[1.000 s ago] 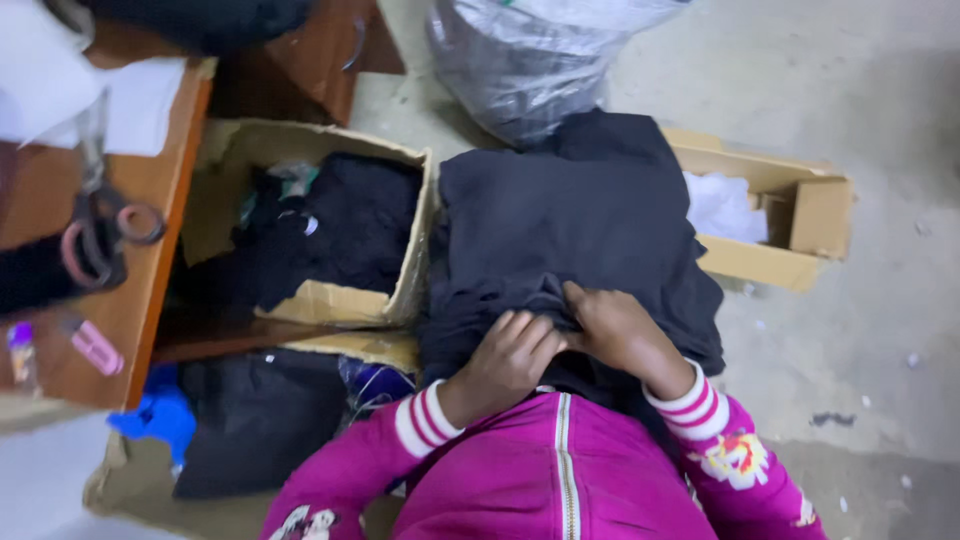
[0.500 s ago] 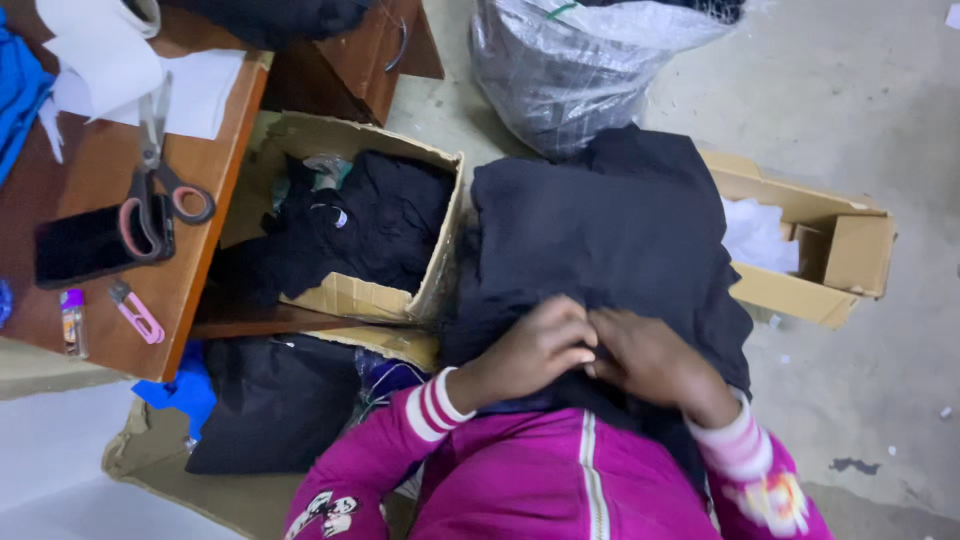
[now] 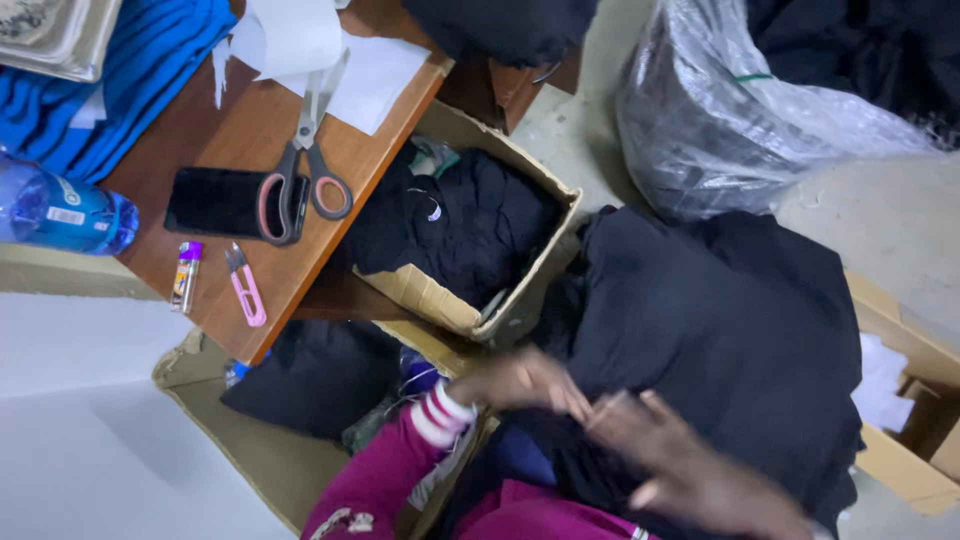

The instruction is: The person folds a stack of black shirts by hand, smoothing the fabric and aligning the edges before placing each folded item into a cardboard box. The process is repeated for several shirts in a repetitive manner.

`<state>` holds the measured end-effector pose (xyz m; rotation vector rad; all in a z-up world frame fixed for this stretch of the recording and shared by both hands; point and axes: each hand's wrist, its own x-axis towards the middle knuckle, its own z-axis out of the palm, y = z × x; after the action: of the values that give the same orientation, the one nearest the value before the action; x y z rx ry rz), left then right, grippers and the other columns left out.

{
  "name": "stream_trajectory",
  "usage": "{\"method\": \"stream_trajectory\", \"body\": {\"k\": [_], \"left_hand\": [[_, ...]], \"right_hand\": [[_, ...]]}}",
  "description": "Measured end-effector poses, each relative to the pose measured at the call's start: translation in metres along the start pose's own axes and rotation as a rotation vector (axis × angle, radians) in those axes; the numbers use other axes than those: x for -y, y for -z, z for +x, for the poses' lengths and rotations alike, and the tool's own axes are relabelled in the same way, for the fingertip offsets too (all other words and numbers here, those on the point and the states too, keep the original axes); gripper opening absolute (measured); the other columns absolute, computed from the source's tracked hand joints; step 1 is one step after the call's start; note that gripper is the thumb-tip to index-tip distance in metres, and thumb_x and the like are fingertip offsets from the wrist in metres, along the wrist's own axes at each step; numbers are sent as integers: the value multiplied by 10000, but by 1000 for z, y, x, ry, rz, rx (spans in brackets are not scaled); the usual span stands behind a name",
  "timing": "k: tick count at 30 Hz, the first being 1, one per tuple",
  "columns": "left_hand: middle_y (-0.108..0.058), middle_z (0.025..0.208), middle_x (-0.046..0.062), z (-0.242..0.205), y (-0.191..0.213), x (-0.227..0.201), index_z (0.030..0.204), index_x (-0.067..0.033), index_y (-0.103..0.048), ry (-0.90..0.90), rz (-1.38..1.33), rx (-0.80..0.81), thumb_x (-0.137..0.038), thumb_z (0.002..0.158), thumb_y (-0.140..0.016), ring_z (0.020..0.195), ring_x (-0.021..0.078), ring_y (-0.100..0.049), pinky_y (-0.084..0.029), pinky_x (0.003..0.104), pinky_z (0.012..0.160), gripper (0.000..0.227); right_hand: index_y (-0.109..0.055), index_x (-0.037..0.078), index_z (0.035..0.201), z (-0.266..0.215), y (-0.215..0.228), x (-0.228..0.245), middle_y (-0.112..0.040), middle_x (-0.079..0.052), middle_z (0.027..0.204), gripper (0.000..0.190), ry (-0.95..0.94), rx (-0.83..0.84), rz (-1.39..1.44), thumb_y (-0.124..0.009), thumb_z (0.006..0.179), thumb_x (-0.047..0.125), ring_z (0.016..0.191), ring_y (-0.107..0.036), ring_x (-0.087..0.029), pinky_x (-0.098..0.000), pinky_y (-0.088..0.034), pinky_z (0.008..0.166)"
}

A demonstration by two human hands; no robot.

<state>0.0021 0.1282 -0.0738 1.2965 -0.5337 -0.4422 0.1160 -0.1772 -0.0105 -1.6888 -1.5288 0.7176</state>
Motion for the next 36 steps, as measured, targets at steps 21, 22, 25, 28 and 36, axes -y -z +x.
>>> {"method": "stream_trajectory", "body": {"k": [21, 22, 25, 28, 36], "left_hand": [[-725, 902, 105, -3, 184, 46, 669, -86, -633, -446, 192, -1703, -311, 969, -710, 907, 202, -691, -489, 405, 962, 384], [-737, 888, 80, 17, 138, 12, 708, -100, -668, -425, 591, -1403, -263, 1019, -664, 873, 221, -704, -504, 409, 886, 351], [-751, 1011, 49, 46, 9, -38, 941, -121, -721, -467, 935, -757, -205, 1113, -527, 912, 296, -693, -510, 454, 870, 273], [-737, 1204, 136, 75, -62, -51, 1116, -59, -733, -472, 829, -262, -131, 1133, -501, 1058, 352, -701, -526, 477, 897, 244], [-702, 1178, 99, 142, -64, -78, 1146, -64, -756, -300, 780, -474, -184, 999, -743, 1142, 322, -733, -608, 410, 942, 190]], "right_hand": [[-759, -47, 1239, -27, -24, -47, -851, -240, 1137, 470, -393, -690, 748, -536, 1075, 333, 1132, -791, -314, -431, -544, 1079], [-671, -74, 1323, -27, -19, -47, -792, -284, 1219, 503, -333, -761, 800, -577, 1051, 339, 1170, -768, -387, -476, -542, 1095], [-446, -17, 1532, -14, 6, -37, -619, -284, 1448, 791, -219, -834, 942, -658, 961, 488, 1304, -662, -461, -559, -501, 1138], [-479, 20, 1523, -27, 11, -36, -607, -206, 1487, 784, -465, -1011, 881, -545, 974, 576, 1335, -619, -352, -502, -495, 1146], [-741, 110, 1277, -51, 14, -32, -606, -158, 1422, 374, -755, -767, 229, -733, 914, 200, 1379, -535, -265, -427, -285, 1230]]}}
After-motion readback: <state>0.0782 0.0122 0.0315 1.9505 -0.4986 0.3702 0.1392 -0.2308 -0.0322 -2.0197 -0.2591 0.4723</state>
